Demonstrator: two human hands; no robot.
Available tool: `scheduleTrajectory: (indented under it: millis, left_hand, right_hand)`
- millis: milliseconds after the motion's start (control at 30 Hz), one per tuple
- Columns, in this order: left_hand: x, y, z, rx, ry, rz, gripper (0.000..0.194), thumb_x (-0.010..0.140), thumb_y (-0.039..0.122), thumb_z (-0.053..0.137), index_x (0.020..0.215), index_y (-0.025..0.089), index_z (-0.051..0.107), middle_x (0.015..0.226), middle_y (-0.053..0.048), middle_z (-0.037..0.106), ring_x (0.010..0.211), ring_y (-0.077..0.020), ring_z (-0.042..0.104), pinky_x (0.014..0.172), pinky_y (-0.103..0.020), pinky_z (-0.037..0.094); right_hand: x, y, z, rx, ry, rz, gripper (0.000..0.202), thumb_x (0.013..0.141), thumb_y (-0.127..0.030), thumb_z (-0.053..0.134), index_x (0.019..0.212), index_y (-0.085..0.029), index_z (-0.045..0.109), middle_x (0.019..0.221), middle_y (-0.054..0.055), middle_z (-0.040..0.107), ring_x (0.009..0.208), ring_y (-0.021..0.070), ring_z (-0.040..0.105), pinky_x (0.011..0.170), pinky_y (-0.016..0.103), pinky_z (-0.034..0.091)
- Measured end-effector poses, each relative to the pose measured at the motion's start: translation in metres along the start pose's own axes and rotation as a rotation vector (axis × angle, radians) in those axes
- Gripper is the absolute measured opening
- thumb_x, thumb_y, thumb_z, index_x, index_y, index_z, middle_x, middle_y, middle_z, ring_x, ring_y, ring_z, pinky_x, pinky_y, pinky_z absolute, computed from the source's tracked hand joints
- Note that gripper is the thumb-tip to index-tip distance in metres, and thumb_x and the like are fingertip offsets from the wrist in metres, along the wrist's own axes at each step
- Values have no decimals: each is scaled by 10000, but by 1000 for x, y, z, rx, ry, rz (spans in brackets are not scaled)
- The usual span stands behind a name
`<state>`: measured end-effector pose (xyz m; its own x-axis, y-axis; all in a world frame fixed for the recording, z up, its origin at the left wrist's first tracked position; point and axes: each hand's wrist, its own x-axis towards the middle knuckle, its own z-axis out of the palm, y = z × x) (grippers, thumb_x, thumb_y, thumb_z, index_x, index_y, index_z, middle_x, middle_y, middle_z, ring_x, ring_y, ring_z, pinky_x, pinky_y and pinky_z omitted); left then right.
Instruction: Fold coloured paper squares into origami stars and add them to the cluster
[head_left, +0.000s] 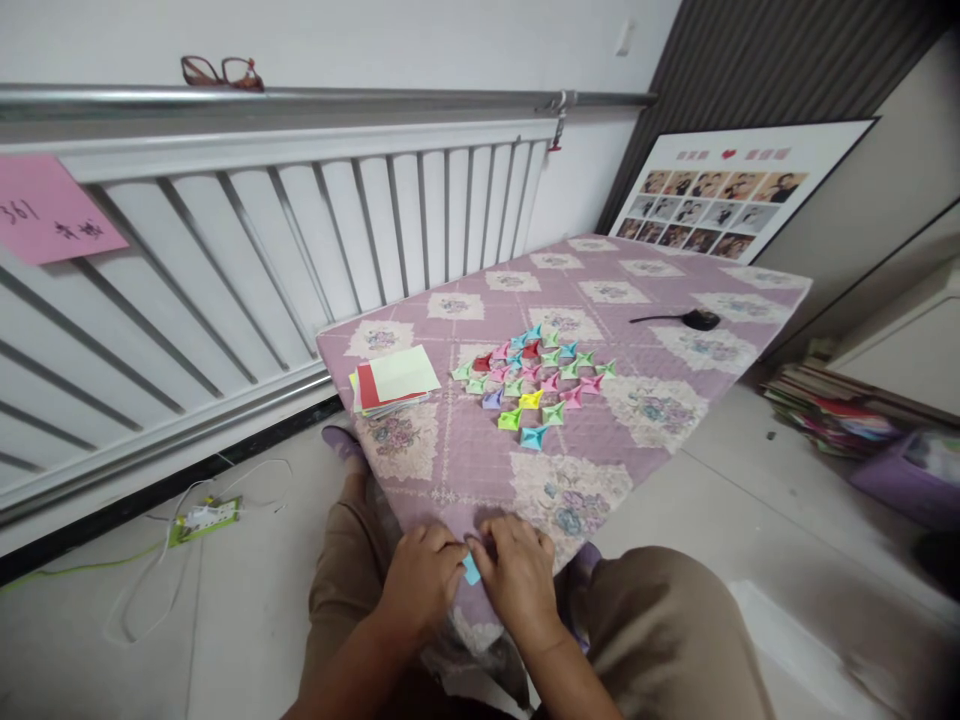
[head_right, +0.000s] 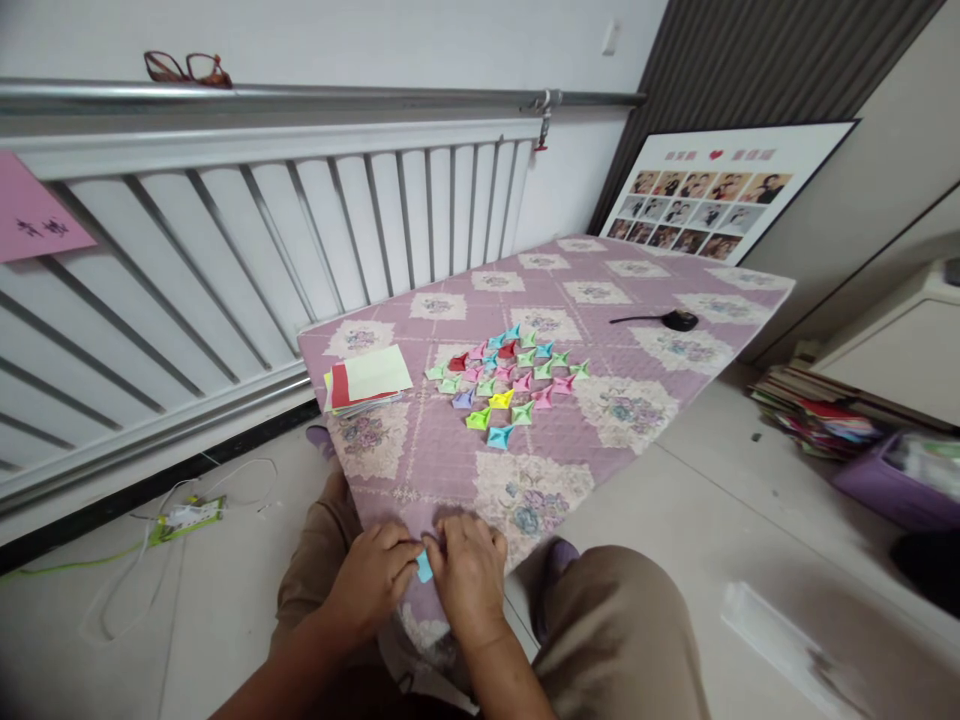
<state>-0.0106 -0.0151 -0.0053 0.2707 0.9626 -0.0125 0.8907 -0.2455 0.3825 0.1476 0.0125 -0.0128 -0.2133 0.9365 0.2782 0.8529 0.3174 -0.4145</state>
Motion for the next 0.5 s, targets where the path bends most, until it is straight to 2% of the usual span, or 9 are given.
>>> scheduleTrajectory:
  millis: [133,233,367,500]
  left_hand:
    - [7,-4,-4,-145,27,36,182,891,190,538,949,245,702,941,-20,642,884,-185,564,817,-326,423]
    - [6,-7,-1,-191,52,46,201,880,178,533,952,246,707,927,-22,646,877,-184,569,808,-324,421]
    - [5,-9,0,-213,50,42,219,863,162,533,972,240,705,945,-31,644,891,-187,568,831,-328,422]
    - [5,-11,-7,-213,-23,72,260,827,168,565,1051,240,677,1002,-38,624,930,-191,555,861,-324,423]
  right_hand:
    - [-1,6,-9,141,-81,-91,63,860,-223,602,806,-250,622,839,-6,637,853,195,546,803,355,291]
    - [-2,13,-18,237,-184,-179,73,849,-228,622,887,-284,649,940,-11,644,921,190,549,846,356,305]
    - [-2,22,-23,283,-273,-222,307,750,-191,714,1025,-309,646,1046,0,636,1002,210,544,884,368,322]
    - [0,24,-22,284,-317,-228,362,722,-166,724,1044,-314,651,1071,3,638,1021,217,546,894,379,324]
